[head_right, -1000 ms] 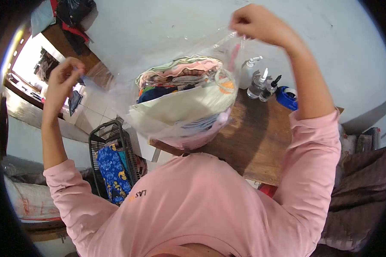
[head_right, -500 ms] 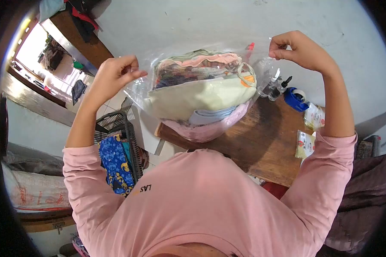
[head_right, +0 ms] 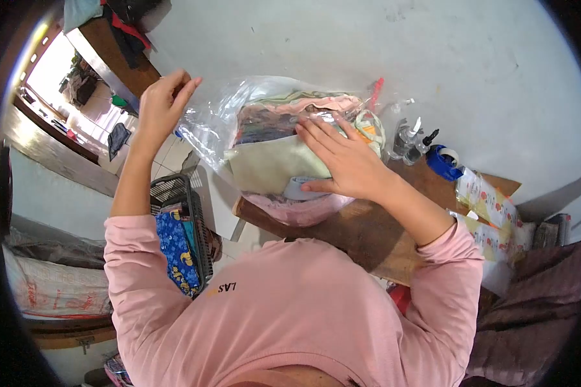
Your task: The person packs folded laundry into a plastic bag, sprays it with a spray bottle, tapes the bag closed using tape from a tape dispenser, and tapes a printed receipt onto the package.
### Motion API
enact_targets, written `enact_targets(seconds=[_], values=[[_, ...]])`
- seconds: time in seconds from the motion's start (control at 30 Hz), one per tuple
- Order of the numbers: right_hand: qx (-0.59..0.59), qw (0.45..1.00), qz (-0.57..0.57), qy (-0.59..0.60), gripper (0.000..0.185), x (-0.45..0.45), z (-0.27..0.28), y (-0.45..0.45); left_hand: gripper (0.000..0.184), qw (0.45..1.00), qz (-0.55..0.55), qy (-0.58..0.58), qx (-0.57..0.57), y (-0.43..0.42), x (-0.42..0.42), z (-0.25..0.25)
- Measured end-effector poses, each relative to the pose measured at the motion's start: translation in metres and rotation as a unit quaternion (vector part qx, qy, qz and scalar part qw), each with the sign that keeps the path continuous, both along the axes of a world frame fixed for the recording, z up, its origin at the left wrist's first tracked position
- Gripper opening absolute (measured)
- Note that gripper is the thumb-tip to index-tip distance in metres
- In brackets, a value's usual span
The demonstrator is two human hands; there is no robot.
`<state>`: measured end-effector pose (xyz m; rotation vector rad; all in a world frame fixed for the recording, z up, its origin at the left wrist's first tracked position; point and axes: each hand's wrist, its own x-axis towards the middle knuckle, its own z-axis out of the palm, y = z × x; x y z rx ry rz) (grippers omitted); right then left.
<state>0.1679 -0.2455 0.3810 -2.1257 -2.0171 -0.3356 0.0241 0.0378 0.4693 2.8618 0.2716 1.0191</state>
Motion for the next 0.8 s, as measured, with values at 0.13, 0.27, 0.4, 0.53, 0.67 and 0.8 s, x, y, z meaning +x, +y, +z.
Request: enact_targets(seconds=[0.13, 0.27, 0.4, 0.53, 0.67, 0.8], values=[[0.009, 1.0, 0.008, -0.006, 0.086, 0.005, -0.001, 0.006, 0.019, 0.966, -0.13, -0.185, 0.123, -0.066, -0.003, -0.004], [-0.018, 0.999, 0.007, -0.038, 0.088, 0.014, -0.008, 0.003, 0.054, 0.952, -0.268, 0.089, 0.12, -0.111, 0.019, -0.076], [-0.016, 0.999, -0.028, -0.008, 0.093, 0.021, -0.009, 0.004, 0.062, 0.975, -0.153, 0.13, 0.098, -0.087, 0.033, -0.101], [-0.026, 0.999, -0.032, -0.014, 0.094, 0.025, -0.009, 0.008, 0.063, 0.962, -0.1, 0.159, 0.201, -0.107, 0.036, -0.09], [-0.029, 0.997, -0.028, -0.071, 0.089, 0.031, 0.0, 0.01, 0.064, 0.971, -0.177, 0.137, 0.085, -0.116, 0.047, -0.106], [0.017, 0.981, -0.066, -0.182, 0.071, 0.075, 0.029, -0.002, 0.065, 0.978, -0.172, 0.117, 0.03, -0.107, 0.052, -0.119]])
